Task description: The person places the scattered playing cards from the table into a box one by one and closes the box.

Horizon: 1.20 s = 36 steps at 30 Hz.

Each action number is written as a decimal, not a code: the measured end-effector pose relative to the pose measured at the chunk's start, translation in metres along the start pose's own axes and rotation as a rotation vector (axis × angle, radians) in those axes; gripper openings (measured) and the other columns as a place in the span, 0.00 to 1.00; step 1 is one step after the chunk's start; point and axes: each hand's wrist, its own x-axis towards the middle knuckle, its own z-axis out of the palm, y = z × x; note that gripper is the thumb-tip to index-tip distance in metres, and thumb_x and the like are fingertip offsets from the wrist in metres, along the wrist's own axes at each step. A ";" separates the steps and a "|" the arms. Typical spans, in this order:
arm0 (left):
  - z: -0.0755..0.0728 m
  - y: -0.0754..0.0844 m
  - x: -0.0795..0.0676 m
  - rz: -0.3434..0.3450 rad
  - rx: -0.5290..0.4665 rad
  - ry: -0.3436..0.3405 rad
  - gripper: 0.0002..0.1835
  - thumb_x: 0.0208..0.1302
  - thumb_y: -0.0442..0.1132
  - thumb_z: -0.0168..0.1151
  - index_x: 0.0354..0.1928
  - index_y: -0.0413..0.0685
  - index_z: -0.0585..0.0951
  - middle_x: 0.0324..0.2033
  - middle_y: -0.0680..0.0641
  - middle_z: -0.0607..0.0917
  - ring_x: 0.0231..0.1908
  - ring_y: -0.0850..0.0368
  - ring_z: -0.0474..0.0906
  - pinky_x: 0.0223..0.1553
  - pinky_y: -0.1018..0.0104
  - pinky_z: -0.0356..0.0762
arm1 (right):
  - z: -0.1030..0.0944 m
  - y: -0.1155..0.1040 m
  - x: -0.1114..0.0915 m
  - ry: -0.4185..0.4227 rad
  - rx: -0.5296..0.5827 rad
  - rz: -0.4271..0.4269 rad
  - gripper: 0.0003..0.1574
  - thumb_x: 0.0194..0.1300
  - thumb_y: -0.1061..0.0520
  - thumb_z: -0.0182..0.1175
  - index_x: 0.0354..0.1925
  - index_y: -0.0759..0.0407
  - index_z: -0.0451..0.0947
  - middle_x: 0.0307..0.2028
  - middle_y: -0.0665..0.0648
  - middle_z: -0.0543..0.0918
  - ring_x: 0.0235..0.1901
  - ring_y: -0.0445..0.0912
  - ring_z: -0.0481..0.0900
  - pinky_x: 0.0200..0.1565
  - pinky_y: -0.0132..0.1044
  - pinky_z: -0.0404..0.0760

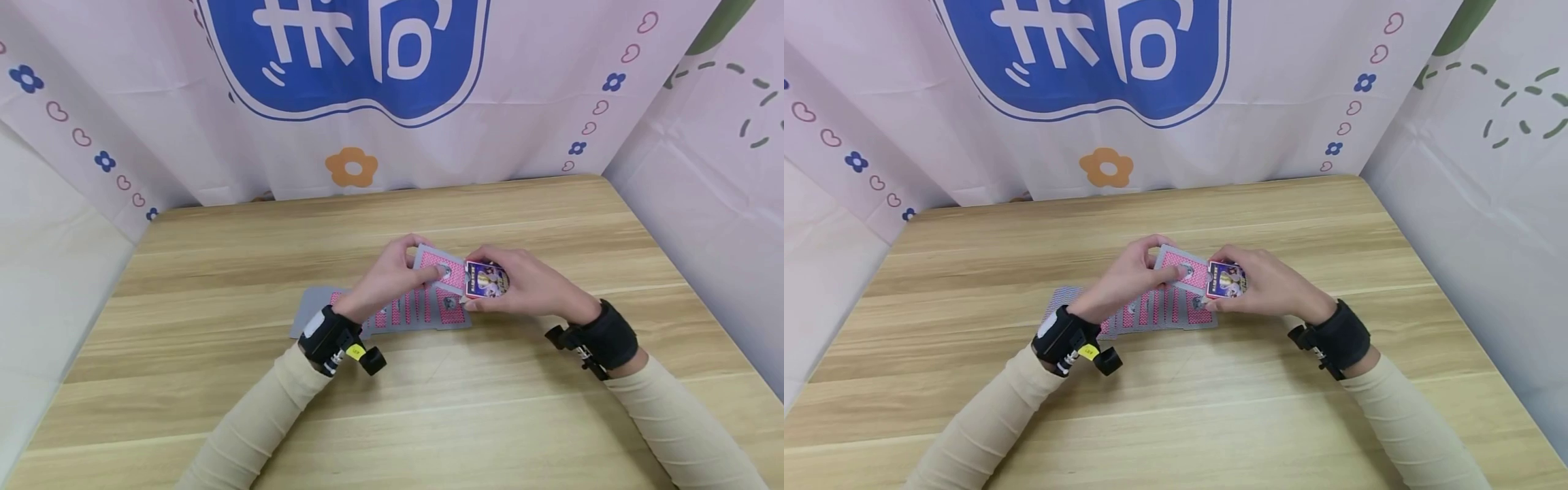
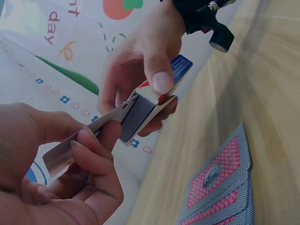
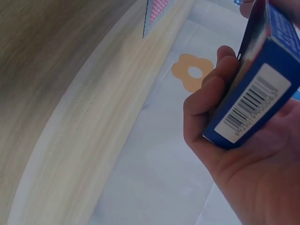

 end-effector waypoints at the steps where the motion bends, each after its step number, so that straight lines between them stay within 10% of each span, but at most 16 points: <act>1: 0.002 0.000 0.000 0.004 0.000 -0.003 0.21 0.60 0.42 0.65 0.52 0.52 0.68 0.22 0.46 0.82 0.22 0.53 0.70 0.21 0.65 0.62 | 0.000 0.000 0.000 0.002 -0.002 0.002 0.35 0.47 0.33 0.68 0.50 0.44 0.70 0.36 0.48 0.79 0.29 0.40 0.76 0.27 0.37 0.80; 10: 0.011 -0.006 0.000 -0.009 -0.085 -0.041 0.19 0.64 0.48 0.61 0.54 0.51 0.71 0.39 0.46 0.83 0.38 0.49 0.80 0.45 0.43 0.75 | 0.002 -0.003 0.002 0.011 -0.014 0.005 0.37 0.46 0.33 0.68 0.51 0.44 0.70 0.37 0.47 0.79 0.30 0.40 0.76 0.27 0.37 0.80; 25: 0.010 -0.012 0.002 0.086 -0.089 -0.081 0.10 0.68 0.47 0.56 0.36 0.51 0.81 0.32 0.45 0.82 0.35 0.46 0.76 0.39 0.41 0.73 | -0.003 -0.002 0.001 0.041 0.002 -0.025 0.36 0.46 0.34 0.69 0.50 0.44 0.71 0.39 0.47 0.79 0.31 0.40 0.76 0.28 0.38 0.79; 36: 0.023 -0.015 0.010 0.063 -0.036 -0.078 0.12 0.63 0.55 0.60 0.33 0.56 0.84 0.30 0.42 0.82 0.33 0.43 0.72 0.29 0.62 0.66 | -0.002 -0.006 0.001 0.041 -0.002 -0.051 0.36 0.46 0.34 0.69 0.50 0.46 0.72 0.39 0.46 0.79 0.32 0.39 0.76 0.30 0.38 0.79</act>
